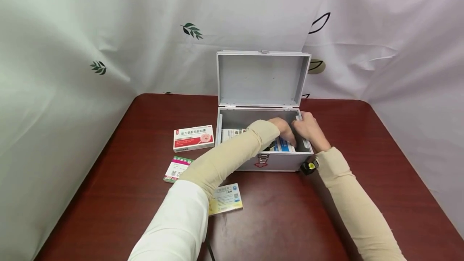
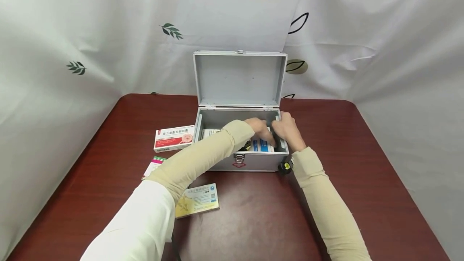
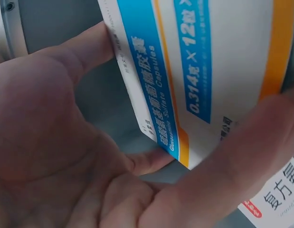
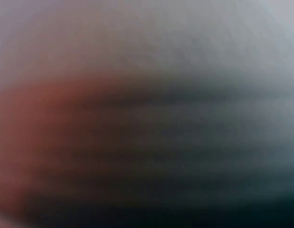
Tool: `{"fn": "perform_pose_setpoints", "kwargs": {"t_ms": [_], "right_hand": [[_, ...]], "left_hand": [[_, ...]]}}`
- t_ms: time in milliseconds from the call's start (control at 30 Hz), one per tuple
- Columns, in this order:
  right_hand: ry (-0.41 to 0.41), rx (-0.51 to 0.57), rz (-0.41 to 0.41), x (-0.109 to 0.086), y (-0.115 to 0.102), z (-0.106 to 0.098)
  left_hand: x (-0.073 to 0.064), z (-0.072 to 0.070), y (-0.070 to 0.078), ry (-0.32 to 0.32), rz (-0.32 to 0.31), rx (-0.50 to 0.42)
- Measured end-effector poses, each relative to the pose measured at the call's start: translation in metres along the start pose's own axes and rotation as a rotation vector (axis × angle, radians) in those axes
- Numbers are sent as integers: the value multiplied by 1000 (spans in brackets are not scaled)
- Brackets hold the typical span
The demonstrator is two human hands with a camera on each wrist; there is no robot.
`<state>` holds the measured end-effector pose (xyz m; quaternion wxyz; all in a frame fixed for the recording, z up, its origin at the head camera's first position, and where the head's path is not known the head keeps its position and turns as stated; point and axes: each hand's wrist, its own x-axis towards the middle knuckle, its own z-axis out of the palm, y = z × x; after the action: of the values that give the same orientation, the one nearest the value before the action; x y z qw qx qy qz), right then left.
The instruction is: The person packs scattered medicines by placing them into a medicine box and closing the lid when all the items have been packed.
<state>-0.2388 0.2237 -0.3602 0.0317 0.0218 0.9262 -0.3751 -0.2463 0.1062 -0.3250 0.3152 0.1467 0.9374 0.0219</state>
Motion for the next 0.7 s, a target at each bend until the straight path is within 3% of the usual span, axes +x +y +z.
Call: {"fn": "perform_pose_setpoints", "kwargs": {"t_ms": [133, 333, 700], "right_hand": [[-2, -2, -16, 0, -1, 1], [0, -5, -14, 0, -2, -2], [-13, 7, 1, 0, 0, -1]], "left_hand": [[5, 9, -2, 67, 39, -2], [14, 13, 1, 94, 39, 5], [15, 13, -1, 71, 49, 15]]}}
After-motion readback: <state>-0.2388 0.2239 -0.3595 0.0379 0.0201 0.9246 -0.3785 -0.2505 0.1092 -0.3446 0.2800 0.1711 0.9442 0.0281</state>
